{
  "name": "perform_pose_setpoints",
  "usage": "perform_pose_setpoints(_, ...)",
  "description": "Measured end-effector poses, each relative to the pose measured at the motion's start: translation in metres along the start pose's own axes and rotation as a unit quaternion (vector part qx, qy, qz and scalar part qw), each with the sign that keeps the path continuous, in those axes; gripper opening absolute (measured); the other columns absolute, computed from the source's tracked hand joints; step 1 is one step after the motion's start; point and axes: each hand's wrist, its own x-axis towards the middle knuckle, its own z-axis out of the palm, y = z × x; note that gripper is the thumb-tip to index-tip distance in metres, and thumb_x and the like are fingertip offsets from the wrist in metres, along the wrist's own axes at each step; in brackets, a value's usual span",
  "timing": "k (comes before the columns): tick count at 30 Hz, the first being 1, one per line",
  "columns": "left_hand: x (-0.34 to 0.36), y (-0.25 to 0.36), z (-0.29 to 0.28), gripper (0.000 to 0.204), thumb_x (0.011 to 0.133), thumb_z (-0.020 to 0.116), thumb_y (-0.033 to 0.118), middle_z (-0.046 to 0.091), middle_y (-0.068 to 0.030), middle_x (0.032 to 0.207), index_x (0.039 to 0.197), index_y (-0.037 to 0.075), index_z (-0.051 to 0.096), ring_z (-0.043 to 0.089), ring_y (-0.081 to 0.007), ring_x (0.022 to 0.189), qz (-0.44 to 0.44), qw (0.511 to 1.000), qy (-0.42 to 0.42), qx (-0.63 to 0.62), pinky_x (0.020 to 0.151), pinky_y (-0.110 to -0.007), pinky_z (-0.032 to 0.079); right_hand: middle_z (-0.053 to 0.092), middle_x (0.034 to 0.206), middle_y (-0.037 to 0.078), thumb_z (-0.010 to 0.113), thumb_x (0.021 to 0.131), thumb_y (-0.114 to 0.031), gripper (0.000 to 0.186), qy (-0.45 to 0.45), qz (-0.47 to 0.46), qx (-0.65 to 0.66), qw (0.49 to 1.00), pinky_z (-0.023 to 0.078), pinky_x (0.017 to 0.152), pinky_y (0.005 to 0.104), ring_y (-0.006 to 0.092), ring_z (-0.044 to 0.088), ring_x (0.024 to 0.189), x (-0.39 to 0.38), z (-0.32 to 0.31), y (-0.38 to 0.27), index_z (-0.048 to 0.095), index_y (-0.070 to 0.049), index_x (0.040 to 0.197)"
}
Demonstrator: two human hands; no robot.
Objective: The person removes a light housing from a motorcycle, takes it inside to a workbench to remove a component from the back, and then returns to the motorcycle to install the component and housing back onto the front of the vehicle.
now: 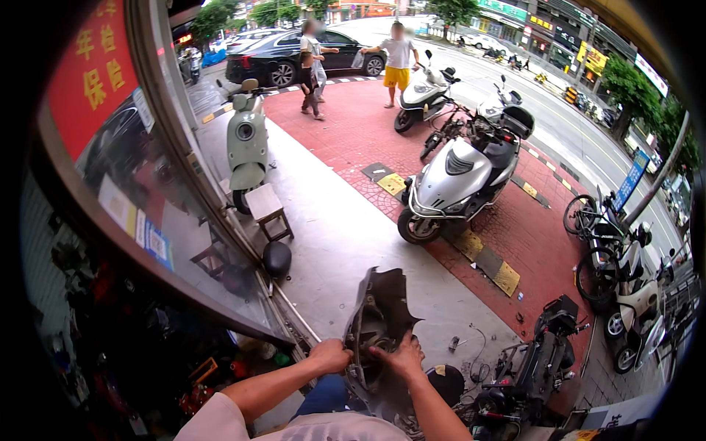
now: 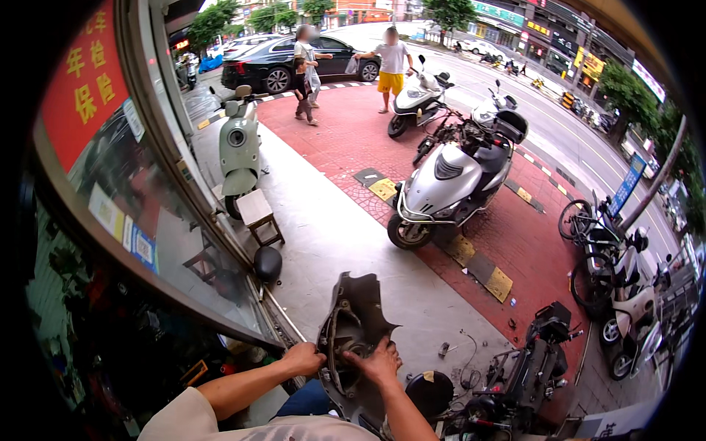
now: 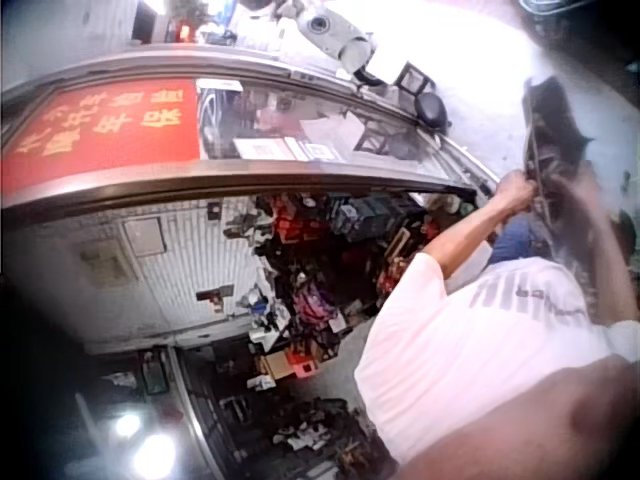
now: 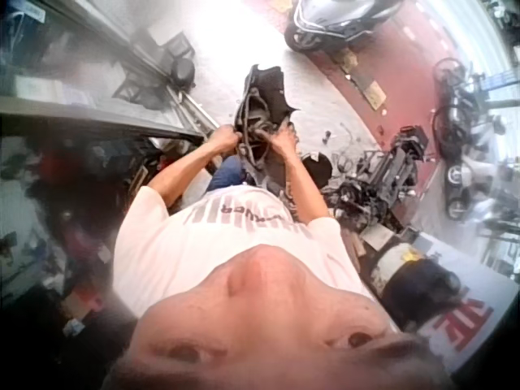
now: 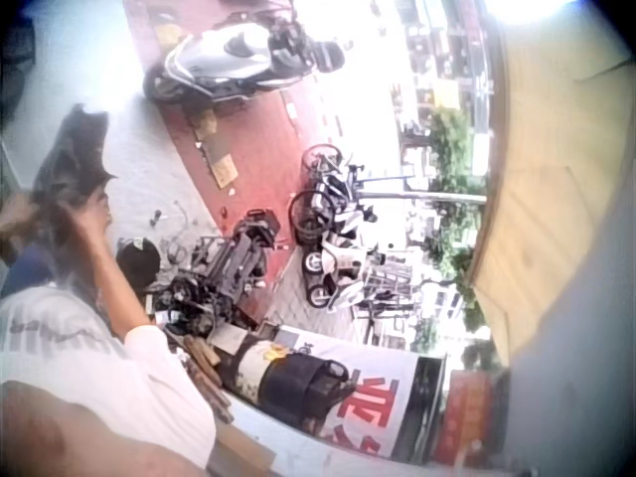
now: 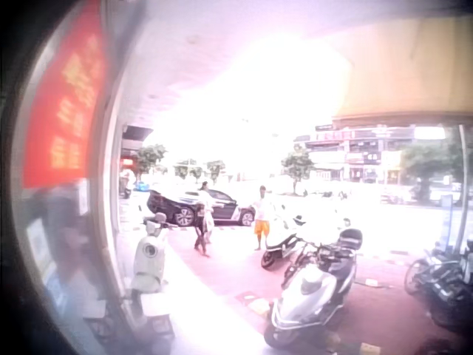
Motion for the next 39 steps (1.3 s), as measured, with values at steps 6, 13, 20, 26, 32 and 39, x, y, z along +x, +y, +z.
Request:
perform_pose_setpoints(6,0.083,-0.024,-0.003,0.042,0.094,0.070,0.033,0.074,-0.0211,0.099,0.111,-0.006,0.073,0.073,-0.0331,0.088,-0.106,0.977,-0.053,-0.175,0.070,-0.048,0.058,0.042,0.157,0.031,0.084,0.076,-0.066,0.120,0.066,-0.107,0.024,0.992,0.038,0.117,0.0570,0.0482,0.043,0.146,0.044,-0.007,-0.016,0.032,0.000,0.161)
perform_pose_setpoints(13,0.229,-0.021,0.038,0.027,0.093,0.068,0.025,0.071,-0.0142,0.095,0.105,0.003,0.076,0.071,-0.0261,0.087,-0.098,0.950,-0.047,-0.292,0.053,-0.045,0.055,0.074,0.116,0.018,0.085,0.085,-0.037,0.049,-0.055,-0.236,0.072,0.968,0.057,0.092,0.0447,0.0363,0.072,0.107,0.097,-0.017,-0.050,0.072,-0.008,0.123)
perform_pose_setpoints(20,0.282,0.118,0.002,0.019,0.099,0.057,0.018,0.064,-0.0113,0.075,0.102,0.003,0.067,0.066,-0.0248,0.058,-0.133,0.850,-0.151,-0.488,0.043,-0.038,0.049,0.072,0.102,0.023,0.078,0.088,-0.020,0.030,0.012,-0.197,0.176,0.964,0.055,0.085,0.0491,0.0426,0.070,0.096,0.185,-0.075,-0.004,0.071,-0.003,0.111)
perform_pose_setpoints(26,0.413,0.232,0.010,0.038,0.105,0.042,0.038,0.079,-0.0168,0.093,0.110,0.009,0.066,0.075,-0.0280,0.076,-0.177,0.906,-0.247,-0.295,0.073,-0.044,0.058,0.072,0.091,0.016,0.080,0.089,-0.010,0.024,0.147,-0.085,0.358,0.918,0.056,0.074,0.0353,0.0215,0.069,0.076,0.257,-0.199,0.122,0.070,-0.003,0.110)
perform_pose_setpoints(32,0.569,0.287,0.048,0.037,0.104,0.044,0.040,0.079,-0.0118,0.098,0.120,0.016,0.067,0.073,-0.0240,0.077,-0.270,0.844,-0.217,-0.410,0.072,-0.046,0.055,0.070,0.089,0.005,0.076,0.089,0.000,0.021,0.341,-0.005,0.420,0.841,0.054,0.072,0.0288,0.0104,0.066,0.078,0.341,-0.360,0.303,0.066,0.000,0.108)
perform_pose_setpoints(39,0.651,0.438,0.081,0.031,0.098,0.045,0.041,0.071,0.0024,0.080,0.100,0.022,0.070,0.059,-0.0139,0.059,-0.318,0.750,-0.219,-0.537,0.066,-0.035,0.044,0.071,0.095,0.005,0.075,0.089,0.001,0.023,0.452,0.022,0.413,0.790,0.055,0.078,0.0273,0.0098,0.067,0.086,0.394,-0.513,0.427,0.066,0.001,0.110)
